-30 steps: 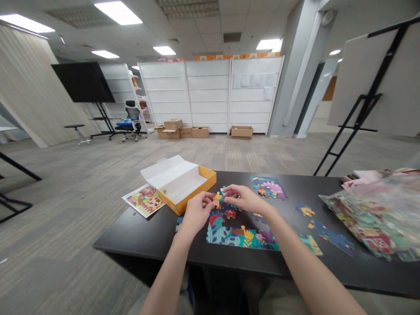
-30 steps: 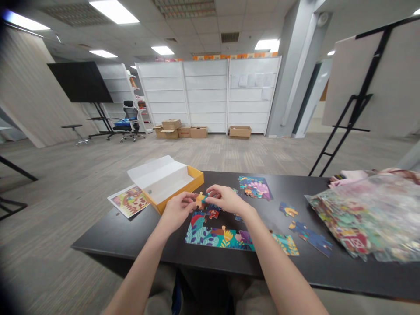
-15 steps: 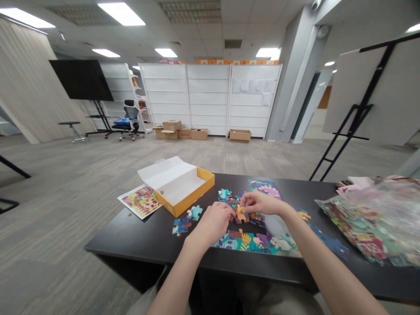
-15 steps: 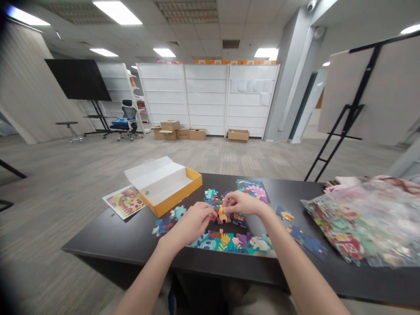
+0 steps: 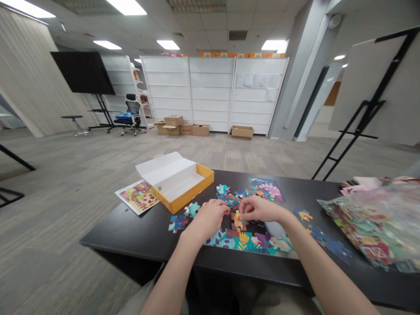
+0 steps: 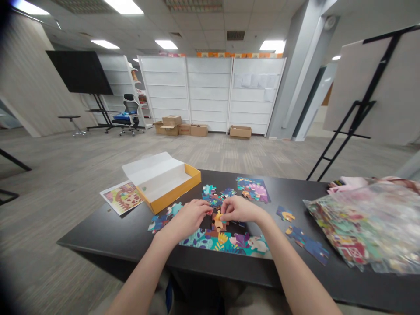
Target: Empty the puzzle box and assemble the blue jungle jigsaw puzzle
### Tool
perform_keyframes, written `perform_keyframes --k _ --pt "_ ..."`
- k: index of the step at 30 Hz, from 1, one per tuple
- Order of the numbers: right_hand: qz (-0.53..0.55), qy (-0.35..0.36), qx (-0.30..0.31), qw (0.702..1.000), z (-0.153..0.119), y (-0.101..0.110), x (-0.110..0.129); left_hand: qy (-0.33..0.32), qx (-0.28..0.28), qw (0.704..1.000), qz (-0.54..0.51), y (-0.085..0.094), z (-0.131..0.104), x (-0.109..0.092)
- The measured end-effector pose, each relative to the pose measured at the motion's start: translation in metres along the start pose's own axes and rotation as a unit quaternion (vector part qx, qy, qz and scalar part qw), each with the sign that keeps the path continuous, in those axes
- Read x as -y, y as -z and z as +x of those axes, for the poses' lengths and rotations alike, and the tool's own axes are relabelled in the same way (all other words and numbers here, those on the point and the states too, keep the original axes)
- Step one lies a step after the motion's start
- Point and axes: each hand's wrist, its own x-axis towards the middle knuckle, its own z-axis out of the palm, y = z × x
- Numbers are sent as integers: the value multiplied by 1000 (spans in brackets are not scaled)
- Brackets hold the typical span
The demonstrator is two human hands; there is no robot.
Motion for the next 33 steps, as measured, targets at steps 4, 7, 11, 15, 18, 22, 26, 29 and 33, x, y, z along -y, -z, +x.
perform_keyframes --k 4,7,11,15,18,22,26,29,33 --pt "-27 -10 -17 999 1 -4 -2 59 -20 998 21 6 -1 10" --pt "-68 -12 -36 997 1 -4 -6 96 -26 994 50 11 -4 13" --pt "-105 0 -51 993 2 -4 -10 125 -39 989 63 17 -10 10" --pt "-111 32 -60 991 5 -8 -10 169 -40 983 67 20 -15 9" --pt "-146 67 -99 982 8 -11 -10 173 -42 982 62 19 -15 9" --pt "-195 102 -138 966 13 -14 -8 126 -45 990 36 15 -11 7" --pt "-219 107 -128 961 15 -17 -5 93 -47 995 12 9 -6 -1" --pt "-243 93 -132 956 16 -19 -6 96 -47 994 28 4 -2 -8" --pt "-248 79 -155 953 17 -16 -13 110 -41 991 63 3 1 -17"
